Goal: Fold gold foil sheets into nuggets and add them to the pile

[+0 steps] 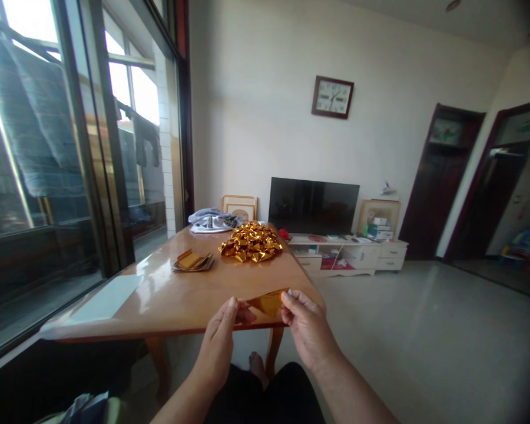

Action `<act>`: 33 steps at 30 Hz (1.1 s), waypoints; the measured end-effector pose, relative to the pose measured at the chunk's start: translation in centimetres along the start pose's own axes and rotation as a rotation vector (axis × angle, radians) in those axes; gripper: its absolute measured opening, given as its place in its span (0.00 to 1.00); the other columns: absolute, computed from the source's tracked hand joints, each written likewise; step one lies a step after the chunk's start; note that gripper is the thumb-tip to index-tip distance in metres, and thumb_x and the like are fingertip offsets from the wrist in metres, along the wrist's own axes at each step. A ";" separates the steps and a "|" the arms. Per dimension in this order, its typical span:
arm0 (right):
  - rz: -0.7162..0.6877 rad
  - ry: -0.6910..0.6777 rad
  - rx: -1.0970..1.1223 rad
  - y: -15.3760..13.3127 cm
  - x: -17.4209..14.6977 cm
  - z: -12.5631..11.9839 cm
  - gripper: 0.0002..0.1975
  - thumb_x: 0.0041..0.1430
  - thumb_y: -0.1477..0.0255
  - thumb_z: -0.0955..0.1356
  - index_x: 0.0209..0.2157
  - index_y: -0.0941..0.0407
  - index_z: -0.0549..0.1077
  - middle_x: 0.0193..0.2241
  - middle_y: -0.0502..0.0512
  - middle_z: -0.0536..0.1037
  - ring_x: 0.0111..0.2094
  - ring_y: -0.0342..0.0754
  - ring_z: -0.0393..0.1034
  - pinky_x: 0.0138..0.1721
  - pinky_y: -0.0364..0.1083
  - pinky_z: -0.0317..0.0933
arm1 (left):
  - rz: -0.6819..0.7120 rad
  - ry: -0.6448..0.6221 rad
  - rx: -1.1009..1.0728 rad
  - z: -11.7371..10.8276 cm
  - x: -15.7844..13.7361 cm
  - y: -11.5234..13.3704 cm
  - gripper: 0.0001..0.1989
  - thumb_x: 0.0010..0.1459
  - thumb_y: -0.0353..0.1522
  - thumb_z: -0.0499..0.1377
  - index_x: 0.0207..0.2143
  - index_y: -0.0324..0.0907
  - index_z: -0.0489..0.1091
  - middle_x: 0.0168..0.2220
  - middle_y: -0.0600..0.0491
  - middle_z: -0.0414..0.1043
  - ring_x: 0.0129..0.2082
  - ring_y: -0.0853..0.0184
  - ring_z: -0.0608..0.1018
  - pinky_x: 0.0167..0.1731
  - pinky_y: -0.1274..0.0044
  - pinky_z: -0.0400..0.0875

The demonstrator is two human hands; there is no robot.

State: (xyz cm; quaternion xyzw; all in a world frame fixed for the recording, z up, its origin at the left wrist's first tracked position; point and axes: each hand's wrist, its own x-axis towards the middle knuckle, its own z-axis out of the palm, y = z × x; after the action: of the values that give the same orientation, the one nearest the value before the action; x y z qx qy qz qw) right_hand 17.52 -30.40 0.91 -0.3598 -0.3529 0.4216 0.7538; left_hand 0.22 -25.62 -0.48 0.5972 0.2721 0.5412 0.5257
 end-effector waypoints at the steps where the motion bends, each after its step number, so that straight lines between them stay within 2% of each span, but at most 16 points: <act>1: 0.005 0.007 0.013 0.0 0.0 0.0 0.12 0.54 0.64 0.76 0.27 0.56 0.73 0.22 0.47 0.67 0.25 0.40 0.57 0.26 0.42 0.50 | -0.004 -0.016 0.004 0.2 -0.2 0.2 0.23 0.65 0.48 0.51 0.39 0.38 0.75 0.35 0.46 0.77 0.38 0.60 0.76 0.44 0.70 0.68; 6: 0.042 0.003 0.066 0.0 -0.2 0.1 0.10 0.54 0.66 0.76 0.29 0.56 0.75 0.24 0.48 0.68 0.26 0.41 0.58 0.27 0.41 0.52 | -0.043 -0.141 0.056 1.3 -0.8 0.6 0.19 0.62 0.45 0.58 0.30 0.38 0.73 0.28 0.51 0.73 0.33 0.65 0.73 0.38 0.75 0.65; 9: 0.061 0.002 0.073 0.0 -0.3 0.2 0.10 0.53 0.66 0.76 0.30 0.56 0.76 0.25 0.48 0.69 0.26 0.41 0.59 0.27 0.41 0.53 | -0.048 -0.169 0.016 2.0 -1.0 0.2 0.18 0.60 0.45 0.61 0.30 0.38 0.71 0.28 0.52 0.71 0.31 0.67 0.71 0.34 0.76 0.64; 12: 0.054 0.024 0.042 -0.1 -0.4 0.2 0.11 0.53 0.65 0.76 0.31 0.56 0.76 0.25 0.48 0.69 0.26 0.42 0.59 0.27 0.41 0.53 | 0.020 -0.085 0.088 2.1 -1.0 -0.4 0.18 0.61 0.44 0.59 0.27 0.40 0.67 0.24 0.55 0.66 0.26 0.70 0.67 0.29 0.78 0.61; 14: 0.024 0.057 -0.024 -0.1 -0.5 0.1 0.11 0.54 0.63 0.75 0.31 0.56 0.75 0.24 0.48 0.69 0.26 0.42 0.59 0.27 0.42 0.53 | 0.170 0.058 0.281 1.8 -1.0 -0.6 0.16 0.61 0.42 0.60 0.26 0.41 0.65 0.24 0.55 0.65 0.26 0.69 0.67 0.29 0.77 0.62; 16: -0.024 0.086 -0.129 -0.1 -0.5 0.1 0.13 0.55 0.61 0.74 0.30 0.57 0.75 0.23 0.48 0.69 0.25 0.42 0.58 0.28 0.42 0.53 | 0.395 0.159 0.559 1.6 -1.1 -0.6 0.11 0.59 0.39 0.62 0.33 0.41 0.69 0.32 0.51 0.70 0.34 0.63 0.71 0.37 0.72 0.66; 17: -0.050 0.092 -0.183 -0.1 -0.5 0.1 0.14 0.56 0.60 0.73 0.29 0.57 0.74 0.23 0.48 0.69 0.25 0.42 0.58 0.28 0.42 0.53 | 0.501 0.162 0.686 1.6 -1.1 -0.6 0.11 0.58 0.38 0.63 0.40 0.41 0.70 0.38 0.48 0.73 0.40 0.60 0.73 0.42 0.69 0.67; 18: -0.074 0.095 -0.230 -0.1 -0.5 0.1 0.14 0.57 0.60 0.73 0.28 0.57 0.74 0.22 0.48 0.68 0.25 0.42 0.57 0.28 0.43 0.52 | 0.586 0.136 0.796 1.7 -1.1 -0.4 0.15 0.58 0.36 0.62 0.47 0.42 0.70 0.45 0.46 0.73 0.47 0.57 0.72 0.48 0.65 0.66; 20: -0.098 0.094 -0.288 -0.1 -0.6 0.3 0.15 0.57 0.59 0.72 0.28 0.57 0.73 0.21 0.47 0.67 0.24 0.42 0.56 0.27 0.43 0.52 | 0.696 0.061 0.965 2.1 -0.9 -0.1 0.26 0.58 0.32 0.61 0.59 0.43 0.64 0.57 0.43 0.68 0.58 0.53 0.68 0.57 0.61 0.61; 23: -0.094 0.099 -0.320 0.1 -0.7 0.7 0.16 0.55 0.58 0.73 0.27 0.57 0.72 0.19 0.46 0.65 0.23 0.42 0.55 0.25 0.42 0.51 | 0.757 -0.027 1.104 2.7 -0.2 0.1 0.29 0.60 0.28 0.57 0.64 0.43 0.60 0.63 0.44 0.63 0.63 0.53 0.64 0.61 0.60 0.57; 26: -0.078 0.077 -0.328 0.3 -0.8 1.1 0.17 0.54 0.57 0.73 0.25 0.56 0.71 0.19 0.46 0.66 0.23 0.42 0.55 0.25 0.42 0.51 | 0.727 -0.113 1.081 2.7 0.5 -0.3 0.26 0.62 0.27 0.54 0.63 0.44 0.62 0.58 0.44 0.70 0.57 0.56 0.71 0.57 0.61 0.63; 29: -0.043 0.024 -0.347 0.1 -1.1 1.3 0.18 0.55 0.55 0.72 0.28 0.57 0.74 0.23 0.50 0.71 0.26 0.43 0.60 0.28 0.43 0.54 | 0.593 -0.148 0.857 2.3 0.9 -0.9 0.23 0.63 0.28 0.53 0.61 0.43 0.65 0.52 0.43 0.74 0.50 0.57 0.75 0.51 0.62 0.68; 31: -0.036 0.015 -0.338 -0.1 -1.3 1.4 0.20 0.57 0.53 0.71 0.32 0.57 0.76 0.26 0.52 0.74 0.28 0.44 0.63 0.29 0.43 0.56 | 0.428 -0.151 0.561 2.3 0.8 -1.0 0.20 0.65 0.30 0.52 0.57 0.42 0.68 0.51 0.43 0.75 0.50 0.58 0.76 0.51 0.65 0.68; 33: -0.047 0.036 -0.303 -0.3 -1.3 1.3 0.21 0.58 0.52 0.69 0.35 0.57 0.77 0.27 0.54 0.76 0.28 0.45 0.65 0.30 0.44 0.57 | 0.159 -0.208 0.209 2.4 0.7 -0.6 0.16 0.66 0.33 0.51 0.52 0.40 0.72 0.46 0.44 0.78 0.43 0.61 0.78 0.46 0.69 0.71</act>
State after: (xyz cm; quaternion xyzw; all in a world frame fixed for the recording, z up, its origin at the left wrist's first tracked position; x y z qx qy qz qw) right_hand 16.04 -31.40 1.53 -0.4685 -0.4072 0.3391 0.7069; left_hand 2.74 -25.61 -0.45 0.7211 0.2232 0.4851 0.4415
